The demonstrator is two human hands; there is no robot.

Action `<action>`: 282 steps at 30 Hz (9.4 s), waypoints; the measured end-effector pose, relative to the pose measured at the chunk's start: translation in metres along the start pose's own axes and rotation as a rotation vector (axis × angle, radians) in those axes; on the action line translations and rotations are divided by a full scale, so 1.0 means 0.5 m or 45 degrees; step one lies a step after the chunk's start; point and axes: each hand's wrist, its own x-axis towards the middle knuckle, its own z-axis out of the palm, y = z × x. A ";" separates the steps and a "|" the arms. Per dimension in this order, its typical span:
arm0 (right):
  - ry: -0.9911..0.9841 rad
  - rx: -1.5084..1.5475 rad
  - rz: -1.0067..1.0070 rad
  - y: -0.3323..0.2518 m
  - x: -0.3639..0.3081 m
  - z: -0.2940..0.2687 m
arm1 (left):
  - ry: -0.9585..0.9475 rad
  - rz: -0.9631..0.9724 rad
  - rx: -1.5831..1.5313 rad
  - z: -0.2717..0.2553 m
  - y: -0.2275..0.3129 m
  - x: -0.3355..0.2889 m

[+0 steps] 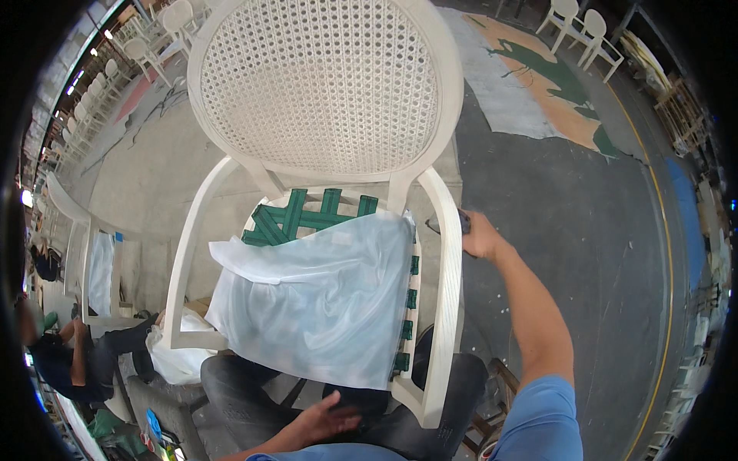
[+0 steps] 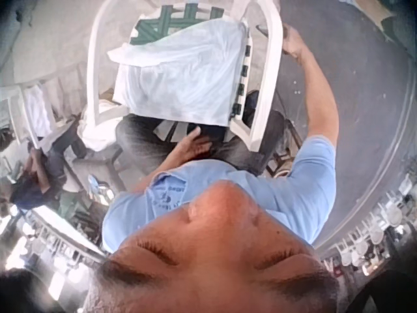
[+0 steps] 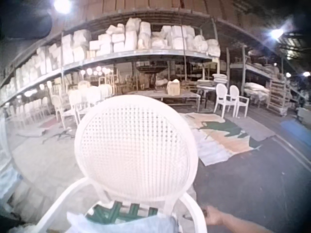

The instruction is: The person assembles a white plastic chair by securing green woven straps to the seat frame using a staple gun. They then place a light blue patterned cushion on the seat and staple it in place.

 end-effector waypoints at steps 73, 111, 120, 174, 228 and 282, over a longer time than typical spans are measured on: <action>-0.336 -0.084 -0.265 -0.033 -0.119 0.062 | 0.500 2.056 2.698 0.346 0.211 0.133; -0.551 -0.652 -0.269 -0.128 -0.091 0.082 | 0.484 2.184 2.540 0.312 0.203 0.129; -0.603 -0.530 -0.323 -0.124 -0.136 0.097 | 0.447 2.202 2.510 0.285 0.197 0.104; -0.655 -0.560 -0.211 -0.110 -0.238 0.180 | 0.414 2.246 2.567 0.219 0.239 0.073; -0.846 -0.530 -0.139 -0.140 -0.386 0.256 | 0.064 2.030 2.921 0.104 0.262 0.009; -1.087 -0.326 -0.101 -0.155 -0.374 0.309 | 0.015 2.049 2.844 0.054 0.264 -0.005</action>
